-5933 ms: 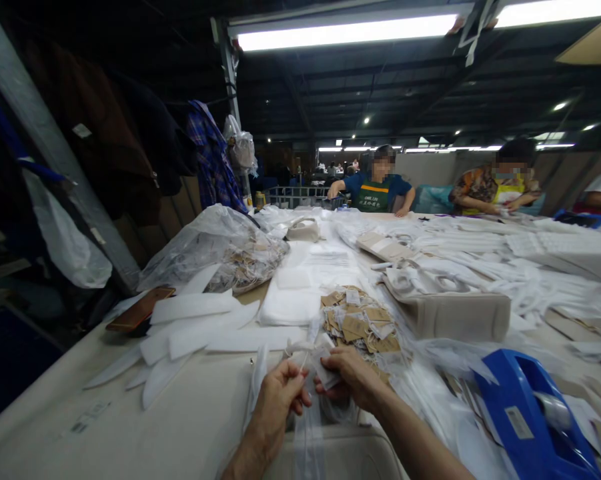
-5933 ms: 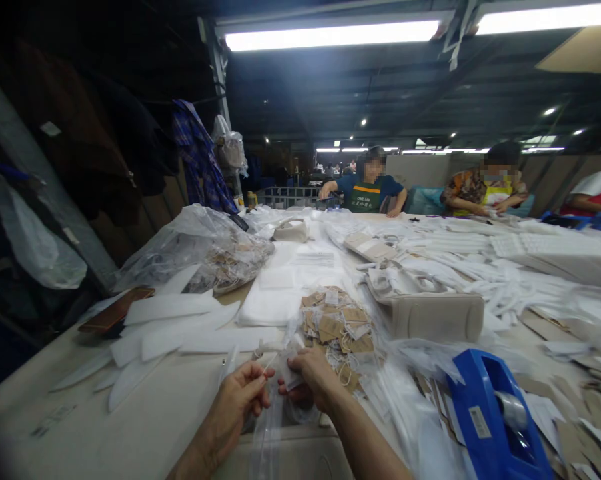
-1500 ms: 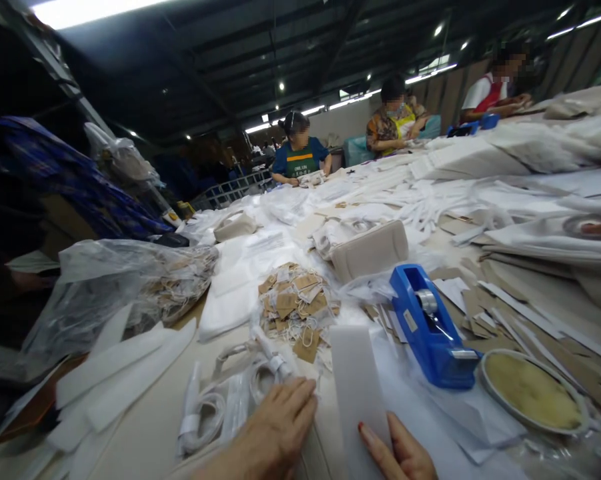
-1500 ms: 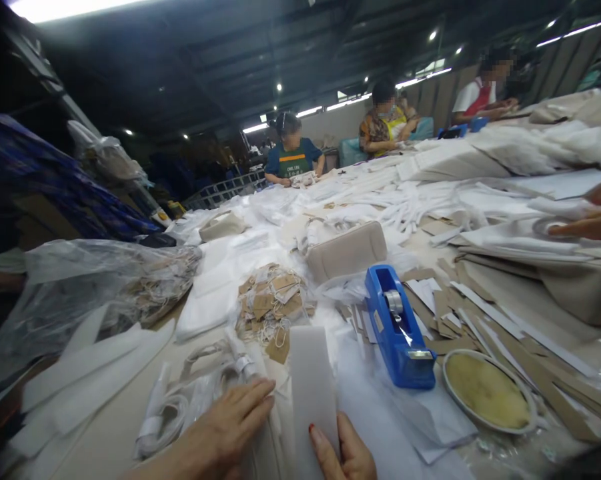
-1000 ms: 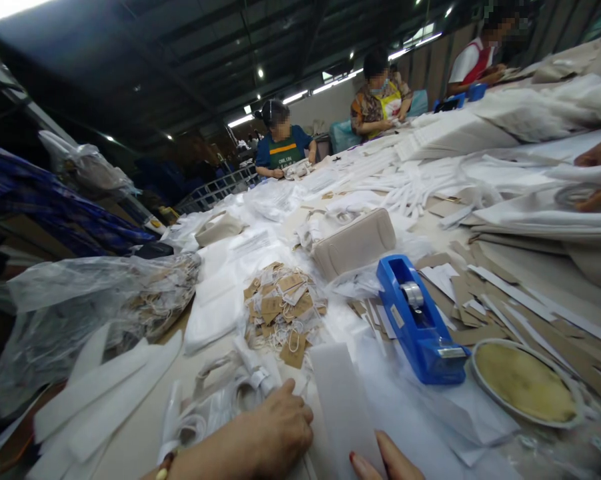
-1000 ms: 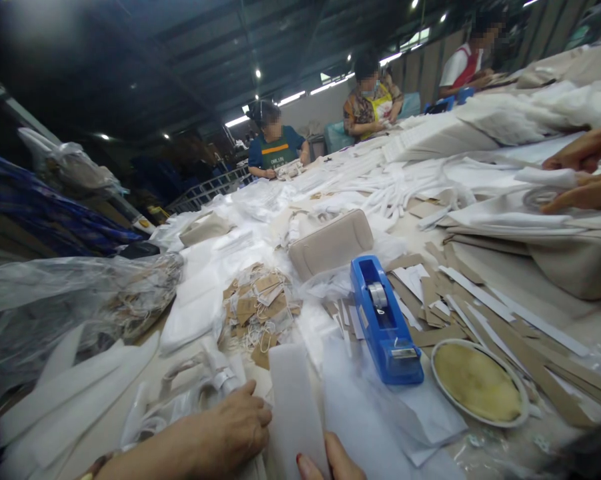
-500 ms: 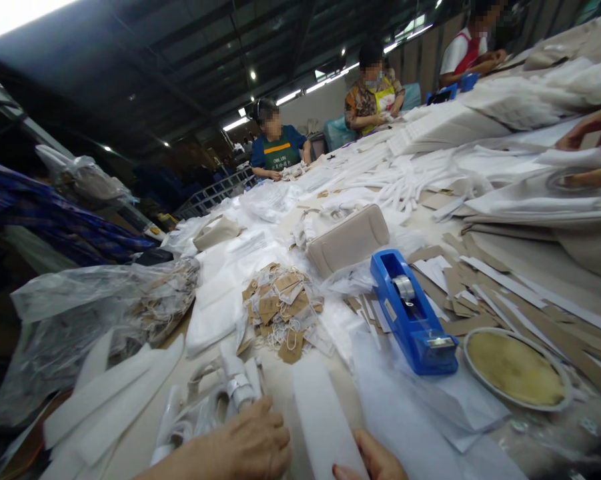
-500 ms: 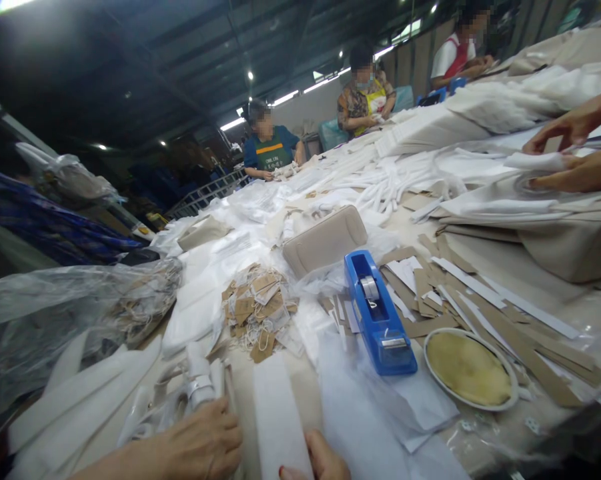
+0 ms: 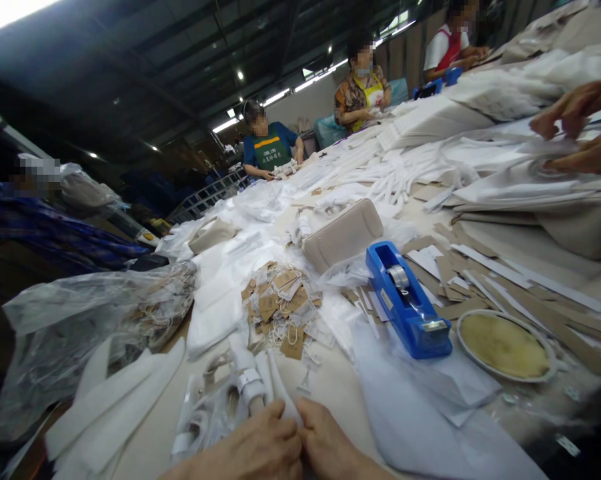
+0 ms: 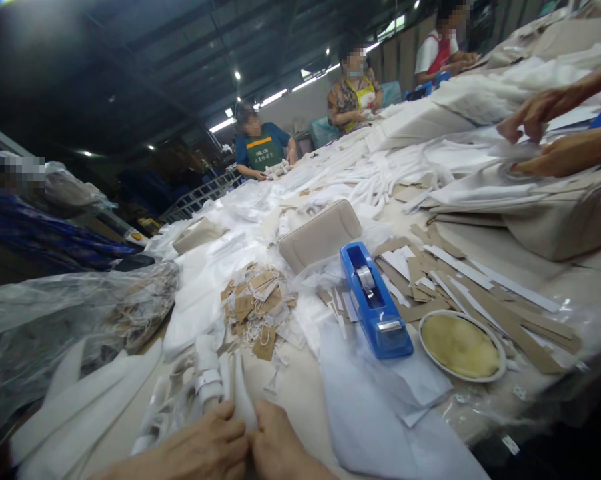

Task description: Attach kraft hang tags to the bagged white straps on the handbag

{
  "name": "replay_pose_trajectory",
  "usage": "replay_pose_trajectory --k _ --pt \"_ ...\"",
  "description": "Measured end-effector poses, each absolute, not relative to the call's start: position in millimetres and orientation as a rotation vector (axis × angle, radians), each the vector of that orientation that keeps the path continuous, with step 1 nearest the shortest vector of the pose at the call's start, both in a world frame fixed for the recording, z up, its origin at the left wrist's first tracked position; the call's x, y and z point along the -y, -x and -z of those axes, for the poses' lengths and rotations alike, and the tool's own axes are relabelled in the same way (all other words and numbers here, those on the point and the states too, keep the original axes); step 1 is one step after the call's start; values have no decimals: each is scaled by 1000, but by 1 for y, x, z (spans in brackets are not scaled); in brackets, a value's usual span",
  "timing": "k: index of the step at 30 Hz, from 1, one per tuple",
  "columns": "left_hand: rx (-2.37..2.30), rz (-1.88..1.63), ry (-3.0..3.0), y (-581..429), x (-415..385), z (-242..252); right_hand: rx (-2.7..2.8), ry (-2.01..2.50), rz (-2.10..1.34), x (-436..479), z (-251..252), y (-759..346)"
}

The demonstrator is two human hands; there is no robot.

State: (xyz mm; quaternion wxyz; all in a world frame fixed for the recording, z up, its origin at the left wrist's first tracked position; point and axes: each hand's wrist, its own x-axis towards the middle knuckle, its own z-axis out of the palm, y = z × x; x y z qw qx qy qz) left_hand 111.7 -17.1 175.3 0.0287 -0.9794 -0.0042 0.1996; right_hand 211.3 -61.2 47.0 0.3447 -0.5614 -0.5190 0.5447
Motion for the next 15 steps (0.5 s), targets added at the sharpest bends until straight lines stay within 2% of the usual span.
replay_pose_trajectory --k 5,8,11,15 --pt "35 -788 3026 -97 4 -158 1627 1488 -1397 49 -42 -200" --pt "186 -676 2979 -45 -1 -153 1784 1454 -1357 59 -46 -213" --pt "840 -387 2828 47 4 -140 1831 1475 -1305 76 -47 -231" --pt "1906 59 2474 161 23 -86 1887 1328 -1186 96 -28 -240"
